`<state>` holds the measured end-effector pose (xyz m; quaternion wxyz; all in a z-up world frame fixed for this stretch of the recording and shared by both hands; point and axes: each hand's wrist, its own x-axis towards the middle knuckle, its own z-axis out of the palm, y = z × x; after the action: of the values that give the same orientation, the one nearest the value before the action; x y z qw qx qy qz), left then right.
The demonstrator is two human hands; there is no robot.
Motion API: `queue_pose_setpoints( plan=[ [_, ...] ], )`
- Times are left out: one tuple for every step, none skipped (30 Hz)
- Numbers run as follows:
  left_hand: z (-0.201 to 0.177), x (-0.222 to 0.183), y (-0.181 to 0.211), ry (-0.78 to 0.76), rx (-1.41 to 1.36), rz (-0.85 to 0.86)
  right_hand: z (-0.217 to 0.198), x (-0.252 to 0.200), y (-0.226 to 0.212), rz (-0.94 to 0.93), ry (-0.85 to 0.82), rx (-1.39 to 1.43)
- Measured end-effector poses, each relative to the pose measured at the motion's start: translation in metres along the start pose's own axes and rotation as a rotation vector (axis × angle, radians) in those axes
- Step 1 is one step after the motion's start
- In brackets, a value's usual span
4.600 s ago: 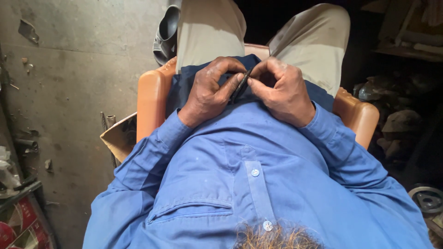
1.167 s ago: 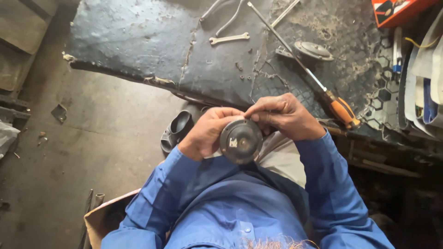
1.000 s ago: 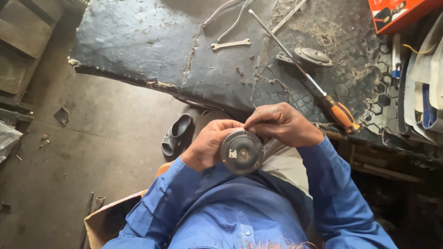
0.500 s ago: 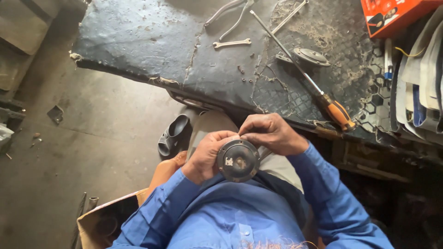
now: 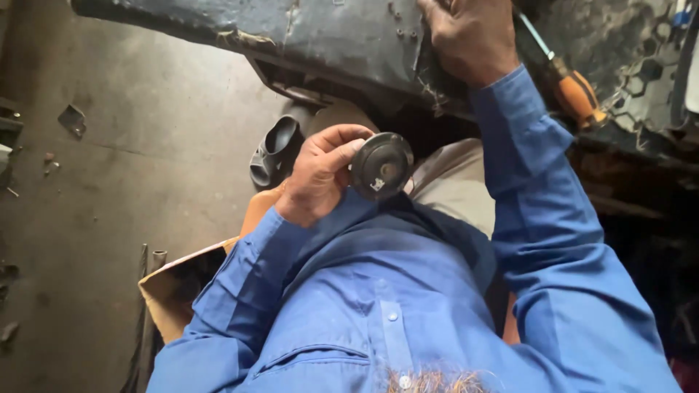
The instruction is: Repairing a motorcycle horn by disassembling it and adjusting or cleaning internal components using tools.
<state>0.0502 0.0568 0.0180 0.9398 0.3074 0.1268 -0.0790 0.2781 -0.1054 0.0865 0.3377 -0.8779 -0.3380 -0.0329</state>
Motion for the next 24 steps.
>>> queue_pose_setpoints(
  plan=[
    [-0.001,-0.002,0.0,0.005,0.0,-0.012,-0.008,-0.011,-0.018,0.012,-0.003,0.003],
    [-0.003,-0.004,0.001,-0.018,0.004,0.024,-0.015,-0.02,-0.036,-0.032,0.074,-0.004],
    [-0.005,-0.007,0.001,-0.04,0.009,0.061,-0.022,-0.028,-0.054,-0.076,0.151,-0.012],
    [-0.006,-0.006,0.002,-0.032,0.007,0.06,-0.017,-0.051,-0.052,-0.075,0.144,-0.007],
    [-0.007,-0.006,0.003,-0.052,0.016,0.085,-0.012,-0.075,-0.049,-0.035,0.1,0.183],
    [-0.008,-0.006,0.002,-0.072,0.024,0.099,-0.009,-0.102,-0.046,0.017,0.057,0.371],
    [-0.006,-0.004,0.003,-0.066,0.021,0.087,-0.004,-0.115,-0.05,0.03,0.053,0.373],
    [-0.004,-0.002,0.002,-0.108,0.008,0.068,0.001,-0.13,-0.054,0.193,-0.01,0.496],
    [-0.001,0.0,0.0,-0.149,-0.005,0.049,0.004,-0.146,-0.057,0.356,-0.075,0.621],
    [-0.002,0.002,-0.005,-0.153,-0.007,0.021,0.007,-0.153,-0.051,0.383,-0.063,0.619],
    [-0.001,0.003,-0.01,-0.181,-0.023,-0.02,0.008,-0.161,-0.046,0.479,-0.068,0.675],
    [-0.001,0.005,-0.014,-0.213,-0.036,-0.058,0.01,-0.167,-0.041,0.57,-0.067,0.73],
    [-0.002,0.007,-0.021,-0.221,-0.036,-0.084,0.01,-0.174,-0.038,0.592,-0.049,0.728],
    [-0.004,0.006,-0.028,-0.215,0.076,-0.067,0.011,-0.18,-0.036,0.533,-0.016,0.667],
    [-0.006,0.004,-0.033,-0.209,0.187,-0.049,0.012,-0.185,-0.036,0.474,0.016,0.605],
    [-0.003,0.003,-0.035,-0.204,0.188,-0.047,0.014,-0.187,-0.036,0.472,0.012,0.609],
    [0.0,0.001,-0.035,-0.197,0.448,0.103,0.016,-0.189,-0.036,0.432,0.033,0.606],
    [0.002,-0.004,-0.038,-0.18,0.703,0.251,0.019,-0.193,-0.037,0.396,0.046,0.603],
    [0.007,-0.007,-0.037,-0.168,0.701,0.249,0.022,-0.194,-0.036,0.398,0.035,0.607],
    [0.012,-0.011,-0.036,-0.143,0.902,0.391,0.025,-0.198,-0.035,0.449,0.033,0.697],
    [0.018,-0.014,-0.036,-0.117,1.105,0.532,0.027,-0.201,-0.034,0.501,0.03,0.787],
    [0.018,-0.016,-0.038,-0.115,1.104,0.526,0.031,-0.205,-0.032,0.506,0.027,0.789],
    [0.02,-0.017,-0.039,-0.093,1.173,0.591,0.034,-0.208,-0.029,0.552,0.02,0.866],
    [0.021,-0.018,-0.041,-0.074,1.241,0.657,0.036,-0.211,-0.026,0.597,0.015,0.942]
  ],
)
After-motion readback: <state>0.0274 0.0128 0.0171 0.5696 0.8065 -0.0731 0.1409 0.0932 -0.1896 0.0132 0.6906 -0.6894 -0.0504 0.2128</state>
